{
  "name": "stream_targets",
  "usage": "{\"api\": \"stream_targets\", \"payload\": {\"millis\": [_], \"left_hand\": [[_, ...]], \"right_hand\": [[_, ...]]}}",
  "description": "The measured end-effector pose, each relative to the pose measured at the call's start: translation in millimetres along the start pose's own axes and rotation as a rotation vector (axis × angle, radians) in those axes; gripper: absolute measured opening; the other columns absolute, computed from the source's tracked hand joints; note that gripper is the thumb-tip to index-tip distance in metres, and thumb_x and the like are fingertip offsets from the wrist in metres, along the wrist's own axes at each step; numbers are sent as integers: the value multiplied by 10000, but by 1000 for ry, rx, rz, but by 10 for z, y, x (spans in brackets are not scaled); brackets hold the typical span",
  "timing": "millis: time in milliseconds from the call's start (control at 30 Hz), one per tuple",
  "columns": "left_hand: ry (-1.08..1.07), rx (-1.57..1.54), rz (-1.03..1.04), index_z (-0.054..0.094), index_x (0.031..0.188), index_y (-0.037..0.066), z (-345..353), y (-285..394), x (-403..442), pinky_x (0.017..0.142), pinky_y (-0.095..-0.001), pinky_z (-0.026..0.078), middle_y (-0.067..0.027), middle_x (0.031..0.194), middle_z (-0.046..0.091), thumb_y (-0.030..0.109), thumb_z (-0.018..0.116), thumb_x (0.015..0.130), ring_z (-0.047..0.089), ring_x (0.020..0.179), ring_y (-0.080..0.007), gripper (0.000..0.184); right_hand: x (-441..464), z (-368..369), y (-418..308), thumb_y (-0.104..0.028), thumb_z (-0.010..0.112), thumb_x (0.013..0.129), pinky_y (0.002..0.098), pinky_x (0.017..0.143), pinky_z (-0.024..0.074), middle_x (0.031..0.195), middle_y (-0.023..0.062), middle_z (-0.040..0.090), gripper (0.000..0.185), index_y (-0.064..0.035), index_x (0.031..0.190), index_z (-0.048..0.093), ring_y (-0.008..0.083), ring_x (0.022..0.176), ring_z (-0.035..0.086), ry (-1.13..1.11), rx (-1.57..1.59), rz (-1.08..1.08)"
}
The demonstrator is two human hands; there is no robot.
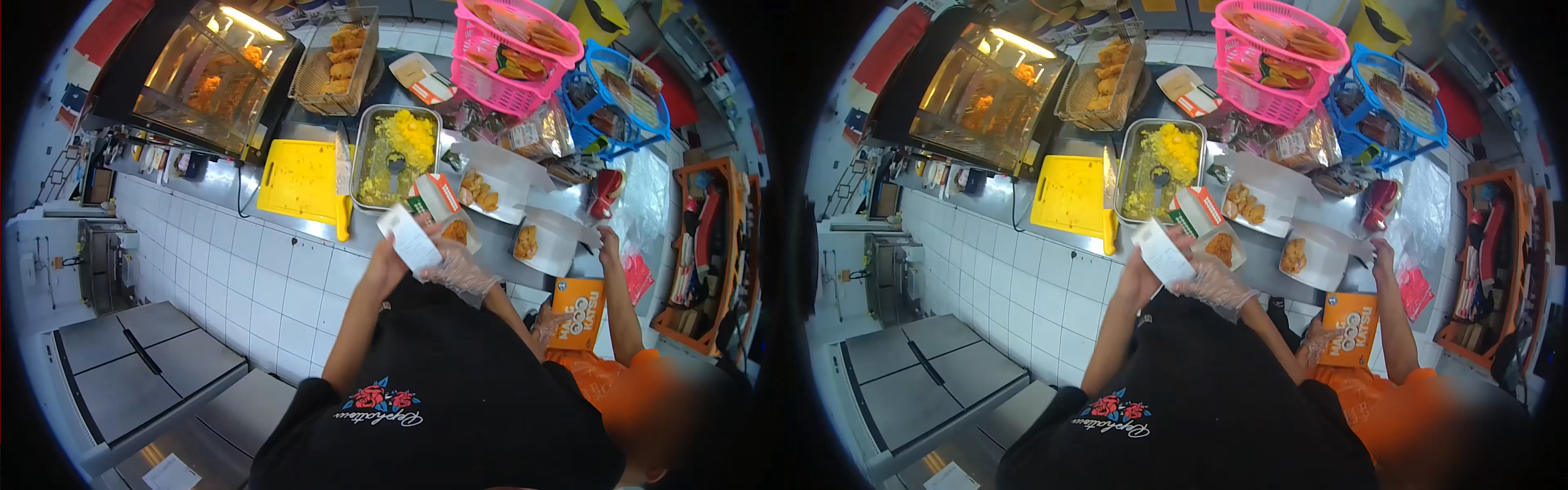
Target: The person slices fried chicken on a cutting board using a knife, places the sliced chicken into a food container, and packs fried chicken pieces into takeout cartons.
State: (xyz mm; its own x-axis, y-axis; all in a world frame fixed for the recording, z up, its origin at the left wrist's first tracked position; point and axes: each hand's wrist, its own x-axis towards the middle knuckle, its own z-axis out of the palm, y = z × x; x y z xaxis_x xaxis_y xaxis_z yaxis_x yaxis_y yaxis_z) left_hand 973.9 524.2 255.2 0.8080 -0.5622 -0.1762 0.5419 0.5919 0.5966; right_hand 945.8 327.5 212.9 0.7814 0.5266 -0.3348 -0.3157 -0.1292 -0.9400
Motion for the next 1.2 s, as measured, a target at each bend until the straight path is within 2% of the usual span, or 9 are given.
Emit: {"api": "stream_targets", "payload": {"millis": [267,500,600,833,967,1033,1100,1133,1200], "left_hand": [[467,42,399,368,1530,29,-412,-12,-789,938,-413,561,-197,1193,678,305,518,1061,694,1030,-267,564],[587,-138,780,131,1627,269,-1717,931,-2336,957,-534,560,-240,1264,608,-98,466,878,673,1024,-342,899],[677,38,793,250,1568,148,-2252,1467,-3139,956,-514,558,-218,1212,609,-75,403,841,654,1070,-342,775],[776,236,968,460,1279,19,-3165,2472,-4362,873,-425,550,-139,969,624,-16,427,873,642,974,-257,409],[726,139,908,482,1264,39,-3706,3260,-4406,727,-360,526,-87,843,605,134,509,1013,597,775,-180,270],[772,350,846,464,1325,38,-4070,3949,-4370,681,-322,505,-64,806,596,202,550,1041,573,706,-151,339],[754,600,880,435,1422,32,-4236,5059,-4288,685,-292,493,-52,827,625,215,557,1046,574,719,-118,436],[727,730,915,468,1403,33,-4372,5650,-4248,693,-281,491,-51,855,648,221,548,1051,583,745,-110,407],[740,996,907,579,1268,37,-4363,6976,-4186,686,-267,481,-23,852,650,221,534,1049,582,759,-89,290]], "right_hand": [[335,622,-50,-179,728,935,288,828,534,1044,44,701,255,-29,1139,695,140,925,658,-602,-193,-190],[1368,2100,-304,-238,717,952,295,949,511,1085,49,690,226,-49,1074,736,140,1043,655,-839,-251,17],[1994,2851,-162,-404,646,971,320,941,506,1132,98,716,425,-38,1182,688,193,1069,667,-679,-353,275],[3118,3616,-520,-442,613,959,313,793,528,1043,65,711,433,-133,1252,687,186,815,647,-619,-920,188],[3870,4068,-814,-401,530,978,373,961,519,1110,117,736,369,-123,1164,686,277,1090,690,-481,-1171,99],[4247,4216,-697,-374,499,990,373,961,520,1250,106,687,351,-131,1180,667,281,1106,678,-679,-1537,-318],[4832,4516,-760,-381,486,991,387,978,512,1322,105,651,375,-136,1217,658,287,1143,659,-727,-1698,-309],[5165,4640,-681,-419,483,987,412,998,494,1347,100,637,420,-146,1260,649,295,1167,647,-587,-1235,81],[5552,4974,-620,-448,476,981,418,1006,481,1305,105,662,447,-146,1254,661,303,1158,650,-495,-1052,90]]}}
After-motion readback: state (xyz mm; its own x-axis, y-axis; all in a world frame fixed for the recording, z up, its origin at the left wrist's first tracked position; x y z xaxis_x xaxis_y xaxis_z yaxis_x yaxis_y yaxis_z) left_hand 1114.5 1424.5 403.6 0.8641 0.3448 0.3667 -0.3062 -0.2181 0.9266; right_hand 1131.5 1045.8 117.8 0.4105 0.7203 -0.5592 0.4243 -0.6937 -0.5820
